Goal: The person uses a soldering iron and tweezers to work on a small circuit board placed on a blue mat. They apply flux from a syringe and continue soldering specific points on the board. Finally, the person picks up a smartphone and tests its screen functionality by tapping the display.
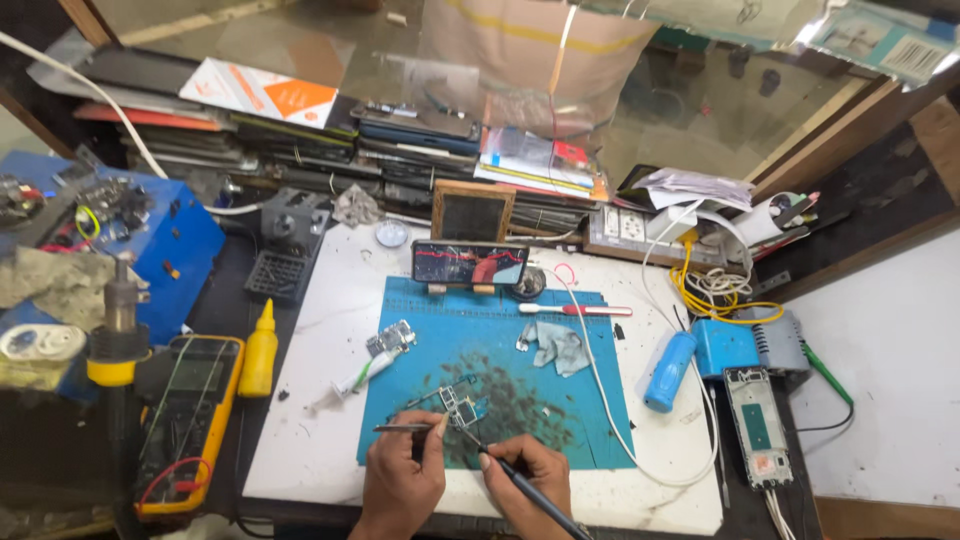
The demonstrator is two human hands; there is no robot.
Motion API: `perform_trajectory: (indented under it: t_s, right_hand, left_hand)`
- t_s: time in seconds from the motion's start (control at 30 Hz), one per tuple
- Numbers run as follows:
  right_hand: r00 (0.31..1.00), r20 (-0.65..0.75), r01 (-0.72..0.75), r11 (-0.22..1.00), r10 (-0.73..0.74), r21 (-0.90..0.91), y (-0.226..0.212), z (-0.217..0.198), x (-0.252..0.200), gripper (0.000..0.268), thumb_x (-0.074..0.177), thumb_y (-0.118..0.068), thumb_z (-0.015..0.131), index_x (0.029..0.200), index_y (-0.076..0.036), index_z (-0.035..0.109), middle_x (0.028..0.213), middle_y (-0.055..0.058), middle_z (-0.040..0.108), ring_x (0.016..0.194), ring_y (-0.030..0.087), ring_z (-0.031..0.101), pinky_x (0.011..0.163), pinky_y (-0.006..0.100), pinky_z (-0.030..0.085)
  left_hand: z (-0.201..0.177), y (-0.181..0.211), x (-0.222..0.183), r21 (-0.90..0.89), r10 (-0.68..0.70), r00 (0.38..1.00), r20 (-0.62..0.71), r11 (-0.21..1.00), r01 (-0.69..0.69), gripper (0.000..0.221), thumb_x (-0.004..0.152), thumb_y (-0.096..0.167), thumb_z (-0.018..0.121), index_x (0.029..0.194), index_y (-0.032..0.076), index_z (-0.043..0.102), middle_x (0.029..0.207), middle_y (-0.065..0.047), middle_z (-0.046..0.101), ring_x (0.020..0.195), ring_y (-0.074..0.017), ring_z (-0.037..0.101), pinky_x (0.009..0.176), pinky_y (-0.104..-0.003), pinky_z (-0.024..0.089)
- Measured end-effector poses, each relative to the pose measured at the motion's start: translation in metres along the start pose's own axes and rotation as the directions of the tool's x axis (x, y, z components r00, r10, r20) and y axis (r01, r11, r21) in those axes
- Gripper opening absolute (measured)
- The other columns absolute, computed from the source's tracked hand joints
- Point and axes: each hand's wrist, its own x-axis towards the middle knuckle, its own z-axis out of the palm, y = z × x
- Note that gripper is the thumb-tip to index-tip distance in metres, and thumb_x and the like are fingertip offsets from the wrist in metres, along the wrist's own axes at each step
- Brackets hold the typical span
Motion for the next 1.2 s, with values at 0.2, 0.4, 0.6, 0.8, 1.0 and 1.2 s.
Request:
perform_trajectory:
  t_s: [0.2,0.4,0.6,0.8,1.0,1.2]
  right_hand:
    - [0.995,-0.012,0.096,0.995,-0.097,-0.038,0.016,0.002,0.006,0.01,0.074,-0.005,0.083,0.076,0.001,0.076,0.054,0.002,0.069,0.05,0.003,0.057,0.046,0.023,0.042]
    - [0.999,-0.002,0.041,0.999,-0.041,0.024,0.006,0.0,0.0,0.008,0.077,-0.004,0.081,0.079,0.001,0.075,0.054,0.002,0.065,0.048,0.003,0.051,0.043,0.024,0.037]
    - [0.991,-0.028,0.129,0.991,-0.128,0.045,0.006,0.0,-0.002,0.009,0.079,-0.003,0.08,0.082,0.001,0.073,0.057,-0.001,0.062,0.052,0.002,0.05,0.046,0.023,0.038]
    - [0.998,-0.015,0.068,0.975,-0.066,0.212,0.014,-0.006,-0.006,0.01,0.084,-0.001,0.077,0.092,0.002,0.07,0.067,0.0,0.068,0.06,0.003,0.055,0.051,0.021,0.041]
    - [0.977,-0.117,0.192,0.972,-0.177,0.134,0.005,-0.021,-0.001,0.01,0.085,0.0,0.076,0.095,0.002,0.072,0.071,0.002,0.071,0.059,0.004,0.057,0.05,0.021,0.042]
    - [0.961,-0.124,0.144,0.83,-0.247,-0.538,-0.05,-0.05,0.005,0.017,0.078,-0.017,0.081,0.086,-0.004,0.075,0.058,0.003,0.069,0.049,0.006,0.064,0.048,0.025,0.049]
  left_hand:
    - [0.003,-0.009,0.002,0.049,-0.038,0.999,0.0,0.998,0.038,0.01,0.084,0.005,0.071,0.093,0.005,0.068,0.08,-0.011,0.075,0.068,-0.0212,0.078,0.058,-0.034,0.06]
    - [0.0,0.001,0.001,0.014,-0.009,1.0,-0.01,1.0,0.009,0.008,0.086,0.007,0.072,0.093,0.004,0.068,0.074,-0.01,0.074,0.06,-0.02,0.074,0.053,-0.034,0.056]
    - [-0.003,0.01,0.002,0.02,-0.058,0.998,0.028,0.998,0.057,0.008,0.087,0.006,0.07,0.094,0.004,0.068,0.073,-0.009,0.074,0.061,-0.0201,0.075,0.053,-0.034,0.056]
    - [-0.004,0.01,0.002,0.026,-0.011,0.999,0.034,1.0,0.01,0.007,0.089,0.006,0.069,0.095,0.004,0.067,0.076,-0.008,0.074,0.065,-0.0198,0.074,0.056,-0.033,0.057]
    - [-0.005,0.009,0.002,0.022,0.004,0.998,0.061,1.0,-0.005,0.007,0.09,0.006,0.069,0.096,0.005,0.067,0.079,-0.008,0.074,0.065,-0.0191,0.074,0.056,-0.032,0.057]
    - [-0.008,0.014,0.002,-0.001,0.051,0.998,0.026,0.999,-0.051,0.013,0.088,0.005,0.071,0.1,0.003,0.066,0.087,-0.011,0.074,0.073,-0.0224,0.075,0.061,-0.033,0.058]
